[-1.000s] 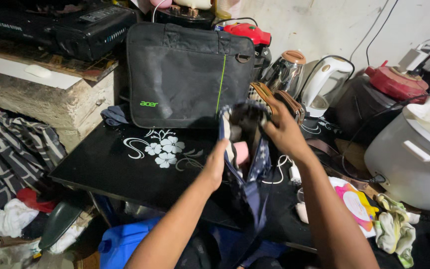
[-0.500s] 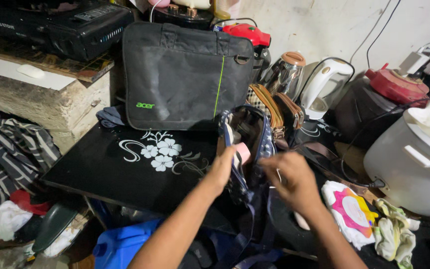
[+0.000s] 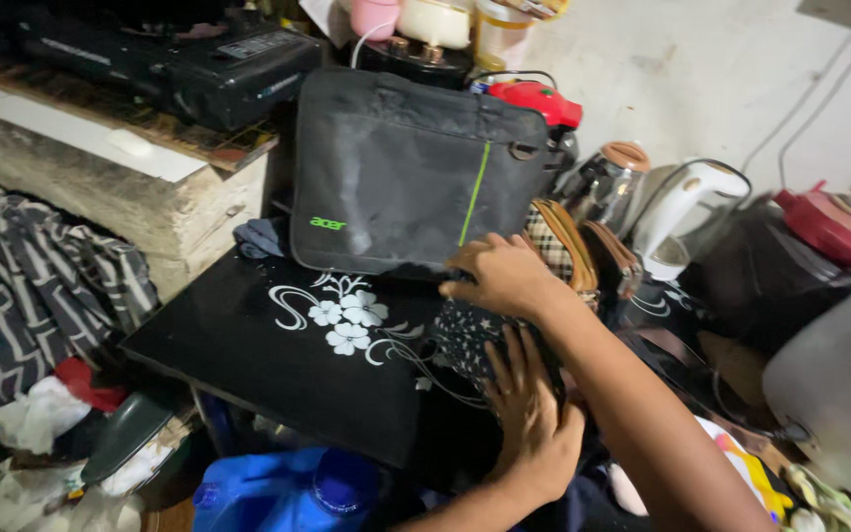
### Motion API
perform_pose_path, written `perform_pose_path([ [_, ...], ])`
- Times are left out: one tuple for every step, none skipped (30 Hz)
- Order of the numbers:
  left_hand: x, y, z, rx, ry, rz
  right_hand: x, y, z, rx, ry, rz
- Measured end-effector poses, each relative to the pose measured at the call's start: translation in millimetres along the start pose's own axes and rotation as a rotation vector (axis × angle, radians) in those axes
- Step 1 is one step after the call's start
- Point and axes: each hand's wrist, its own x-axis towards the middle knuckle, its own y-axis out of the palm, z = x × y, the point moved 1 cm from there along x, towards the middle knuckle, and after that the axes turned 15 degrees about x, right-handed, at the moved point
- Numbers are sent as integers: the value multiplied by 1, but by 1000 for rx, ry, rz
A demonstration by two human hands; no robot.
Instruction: The person packs a blue star-patterned bag and a plaid cosmetic bag with daily essentials. They place a cloth, a small fan, a bottle, a cable, and wipes into the blue bag, then add several bottles and tubes into the plaid bag, zipping both closed.
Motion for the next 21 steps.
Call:
perform_pose_path([
  [0, 0, 6, -56, 20, -49, 7, 4, -2, -61, 35, 34],
  [0, -1, 15, -111, 40, -99, 15, 9, -3, -122, 70, 67],
  [2, -1, 26, -165, 61, -150, 22, 14, -5, -184, 104, 99],
  [5, -4, 41, -258, 79, -259, 28, 19, -7, -248, 119, 144],
  [11, -7, 60, -348, 96, -370, 32, 24, -9, -311, 133, 186],
  [20, -8, 77, -437, 112, -482, 33, 29, -12, -375, 147, 228],
  [38, -5, 95, -604, 41, -547, 31, 33, -13, -384, 103, 204],
  [61, -2, 114, -771, -30, -613, 27, 37, -15, -394, 60, 180],
  [85, 1, 133, -687, -74, -643, 27, 43, -12, -398, 0, 152],
  [103, 6, 150, -602, -120, -672, 23, 46, -11, -338, -29, 143],
  [118, 11, 168, -670, -84, -610, 28, 49, -7, -279, -71, 134],
  [132, 19, 182, -737, -47, -547, 35, 52, -2, -203, -85, 127],
  [141, 32, 190, -810, -2, -458, 33, 52, -2, -127, -73, 121],
  [149, 42, 201, -700, 19, -372, 35, 50, -4, -52, -61, 115],
  [152, 53, 209, -592, 39, -277, 35, 46, -5, 26, -125, 79],
  [156, 61, 216, -485, 58, -183, 38, 42, -6, 105, -188, 42],
  [157, 67, 222, -514, 70, -163, 41, 38, -6, 184, -246, 6],
  [157, 72, 226, -544, 83, -143, 43, 33, -8, 270, -202, -25],
  [157, 71, 231, -574, 96, -126, 49, 28, -8, 354, -159, -54],
  [153, 69, 236, -710, 74, -61, 51, 25, -7, 439, -116, -83],
  [149, 65, 237, -846, 56, 7, 52, 21, -4, 486, -123, -93],
])
